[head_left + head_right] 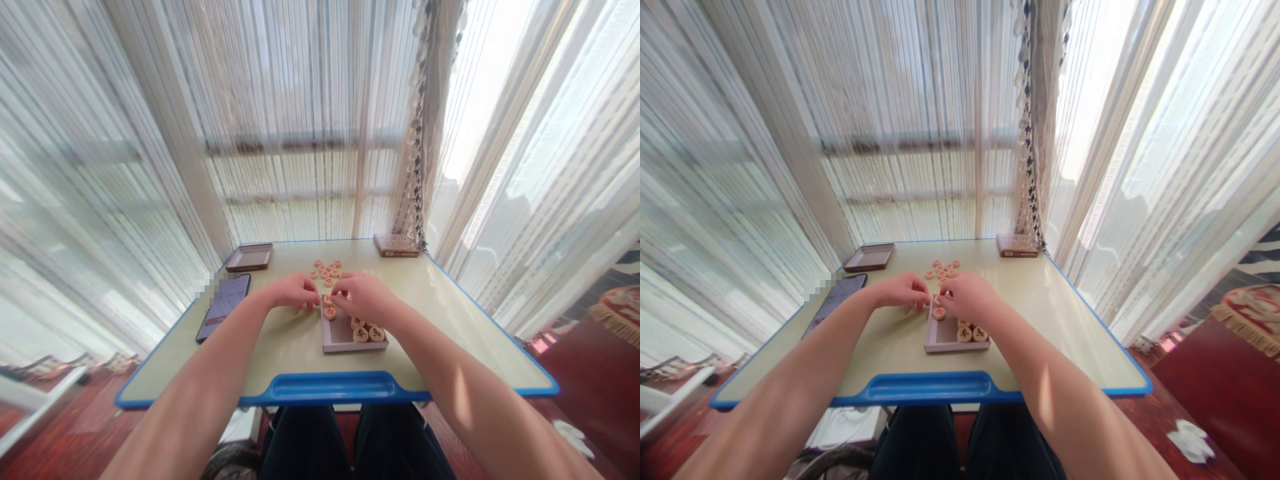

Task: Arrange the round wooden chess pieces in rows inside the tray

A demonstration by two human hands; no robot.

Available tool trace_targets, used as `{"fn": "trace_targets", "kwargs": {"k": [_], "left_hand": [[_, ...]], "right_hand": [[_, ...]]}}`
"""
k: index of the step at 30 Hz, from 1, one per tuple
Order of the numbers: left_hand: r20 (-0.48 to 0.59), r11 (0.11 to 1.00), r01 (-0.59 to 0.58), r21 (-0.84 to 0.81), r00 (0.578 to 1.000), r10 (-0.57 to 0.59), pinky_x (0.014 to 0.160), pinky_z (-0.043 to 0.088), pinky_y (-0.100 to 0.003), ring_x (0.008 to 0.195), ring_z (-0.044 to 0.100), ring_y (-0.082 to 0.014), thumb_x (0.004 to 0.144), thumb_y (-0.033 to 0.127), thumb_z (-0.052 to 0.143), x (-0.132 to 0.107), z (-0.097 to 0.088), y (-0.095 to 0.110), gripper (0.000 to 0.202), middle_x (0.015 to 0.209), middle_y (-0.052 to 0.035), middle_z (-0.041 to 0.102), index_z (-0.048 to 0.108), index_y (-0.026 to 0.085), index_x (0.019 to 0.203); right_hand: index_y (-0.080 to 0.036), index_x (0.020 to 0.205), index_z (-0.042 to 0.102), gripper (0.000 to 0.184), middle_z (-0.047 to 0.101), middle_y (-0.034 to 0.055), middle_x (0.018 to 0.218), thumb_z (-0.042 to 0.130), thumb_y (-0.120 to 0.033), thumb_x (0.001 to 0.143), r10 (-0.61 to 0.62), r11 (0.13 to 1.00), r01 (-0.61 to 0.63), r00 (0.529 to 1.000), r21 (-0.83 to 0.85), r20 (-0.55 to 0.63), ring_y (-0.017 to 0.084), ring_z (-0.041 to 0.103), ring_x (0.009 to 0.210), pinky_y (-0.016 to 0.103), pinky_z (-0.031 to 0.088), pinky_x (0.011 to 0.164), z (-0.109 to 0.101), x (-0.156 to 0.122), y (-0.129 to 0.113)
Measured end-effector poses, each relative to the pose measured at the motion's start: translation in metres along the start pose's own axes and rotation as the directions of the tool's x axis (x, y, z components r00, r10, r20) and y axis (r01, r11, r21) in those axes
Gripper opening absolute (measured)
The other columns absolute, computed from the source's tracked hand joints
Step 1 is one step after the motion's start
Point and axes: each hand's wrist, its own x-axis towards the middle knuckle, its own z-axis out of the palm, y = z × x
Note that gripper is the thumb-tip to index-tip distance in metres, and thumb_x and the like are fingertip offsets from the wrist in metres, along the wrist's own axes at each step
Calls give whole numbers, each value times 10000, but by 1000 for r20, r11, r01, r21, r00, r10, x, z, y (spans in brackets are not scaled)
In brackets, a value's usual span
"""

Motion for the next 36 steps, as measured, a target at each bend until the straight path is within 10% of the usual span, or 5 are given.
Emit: {"fn": "trace_targets", "kwargs": {"k": [2, 6, 22, 36], "left_hand": [[-225, 994, -18, 107, 974, 42, 621, 458, -249, 690, 588, -162, 730, 352, 510, 4, 0, -2, 277, 742, -28, 675, 695, 160, 808], [-559, 917, 1, 399, 793, 242, 922, 403, -339, 1002, 554, -215, 748, 248, 468, 14, 2, -11, 308, 1044, -63, 647, 673, 176, 966], [-381, 910, -45, 412, 899, 217, 1063, 278, -351, 1294, 312, -199, 776, 92, 358, 29, 14, -26, 529, 1416, 29, 327, 487, 275, 1255], [-393, 912, -137, 387, 870, 297, 982, 360, -327, 1089, 512, -172, 781, 99, 384, 29, 12, -24, 395, 1132, -15, 618, 638, 234, 1052]], "right_hand": [[-248, 830, 668, 252, 638, 3, 784, 470, -405, 818, 104, 994, -101, 990, 33, -95, 125, 537, 694, 233, 335, 585, -2, 3, 7], [-240, 911, 648, 292, 643, 13, 777, 428, -416, 837, 304, 953, -296, 929, 69, -209, 139, 552, 724, 239, 354, 606, 0, 9, 26], [-216, 876, 703, 247, 692, 29, 838, 500, -220, 736, 511, 846, -505, 859, 169, 8, 161, 612, 768, 227, 426, 636, 13, 16, 56], [-215, 903, 694, 254, 669, 45, 957, 489, -247, 756, 452, 883, -440, 891, 164, -43, 174, 594, 870, 248, 427, 747, 14, 15, 55]]}}
